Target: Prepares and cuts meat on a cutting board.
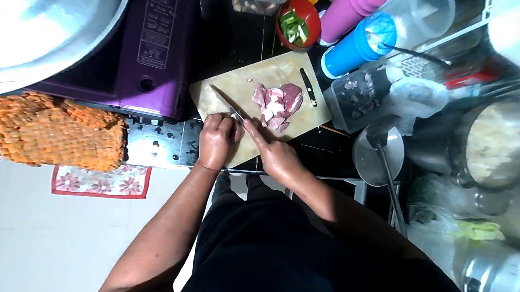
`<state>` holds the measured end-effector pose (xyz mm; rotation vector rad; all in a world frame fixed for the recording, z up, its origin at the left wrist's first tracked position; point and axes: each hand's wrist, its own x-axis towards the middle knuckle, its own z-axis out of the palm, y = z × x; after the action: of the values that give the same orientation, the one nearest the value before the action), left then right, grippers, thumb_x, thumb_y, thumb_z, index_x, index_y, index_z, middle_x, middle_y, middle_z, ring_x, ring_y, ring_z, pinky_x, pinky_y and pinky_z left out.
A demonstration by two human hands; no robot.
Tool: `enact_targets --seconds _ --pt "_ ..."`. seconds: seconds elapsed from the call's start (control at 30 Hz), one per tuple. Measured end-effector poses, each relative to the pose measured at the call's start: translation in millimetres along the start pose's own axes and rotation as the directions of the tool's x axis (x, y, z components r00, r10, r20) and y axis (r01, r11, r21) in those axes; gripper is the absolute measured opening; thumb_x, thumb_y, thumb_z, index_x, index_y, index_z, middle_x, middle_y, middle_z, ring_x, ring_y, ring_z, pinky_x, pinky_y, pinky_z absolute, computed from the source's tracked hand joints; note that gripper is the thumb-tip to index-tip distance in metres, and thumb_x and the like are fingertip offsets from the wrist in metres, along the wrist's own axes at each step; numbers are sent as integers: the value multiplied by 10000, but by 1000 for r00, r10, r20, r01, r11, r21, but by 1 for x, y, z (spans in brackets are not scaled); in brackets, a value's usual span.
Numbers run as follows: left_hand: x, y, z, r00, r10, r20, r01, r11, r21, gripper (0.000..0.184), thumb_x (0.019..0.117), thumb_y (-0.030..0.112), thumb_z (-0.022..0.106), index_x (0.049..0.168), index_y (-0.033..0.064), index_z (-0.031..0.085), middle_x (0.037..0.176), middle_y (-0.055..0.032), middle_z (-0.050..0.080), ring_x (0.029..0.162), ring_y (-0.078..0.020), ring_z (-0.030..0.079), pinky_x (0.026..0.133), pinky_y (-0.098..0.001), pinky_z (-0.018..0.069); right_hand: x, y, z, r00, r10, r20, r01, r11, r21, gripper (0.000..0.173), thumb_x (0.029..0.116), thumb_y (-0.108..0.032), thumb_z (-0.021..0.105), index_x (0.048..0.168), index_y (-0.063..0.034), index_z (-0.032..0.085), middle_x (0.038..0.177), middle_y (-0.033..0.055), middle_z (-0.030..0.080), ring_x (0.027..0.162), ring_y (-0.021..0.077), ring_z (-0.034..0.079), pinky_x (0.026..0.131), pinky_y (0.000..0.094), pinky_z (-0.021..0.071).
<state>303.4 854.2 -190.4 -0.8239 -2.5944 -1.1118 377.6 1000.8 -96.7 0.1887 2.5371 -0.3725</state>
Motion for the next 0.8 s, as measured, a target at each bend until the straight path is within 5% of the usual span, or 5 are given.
enact_targets --seconds 0.13,0.33,0.5,0.7,0.8 --pt "-1 0 2 999 20 29 -19 999 -43 275 936 225 656 1018 -35 691 1083 -239 690 1015 -414 671 871 -497 552 -16 11 4 998 29 55 -30 999 23 754 1075 -138 451 1660 -382 43 761 135 681 762 358 698 711 518 556" --pt "4 0 3 998 56 6 -56 998 27 171 945 119 624 938 -35 699 951 -223 698 911 -404 696 761 -474 575 -34 14 1 999 25 41 -23 998 -51 708 1076 -142 439 1664 -350 104 781 142 690 754 370 704 678 512 558" --pt "3 -2 4 997 64 39 -66 997 28 184 942 122 633 961 -42 714 954 -225 701 913 -404 695 781 -472 575 -38 5 1 991 64 121 -54 995 -82 754 1041 -76 452 1671 -292 100 879 172 707 817 375 712 710 499 560" --pt "5 -1 2 994 62 87 -67 996 52 143 909 76 662 907 -63 693 940 -245 691 927 -429 691 806 -503 569 19 -11 6 997 -40 -64 38 999 -31 876 998 -38 550 1670 -311 59 751 132 680 616 328 680 565 483 557" --pt "9 -1 -5 993 6 116 -11 999 42 138 935 76 663 980 -49 703 977 -232 705 964 -412 706 847 -503 579 9 5 7 999 -35 -24 37 997 63 872 1019 -65 535 1665 -349 24 731 140 674 650 349 689 619 521 570"
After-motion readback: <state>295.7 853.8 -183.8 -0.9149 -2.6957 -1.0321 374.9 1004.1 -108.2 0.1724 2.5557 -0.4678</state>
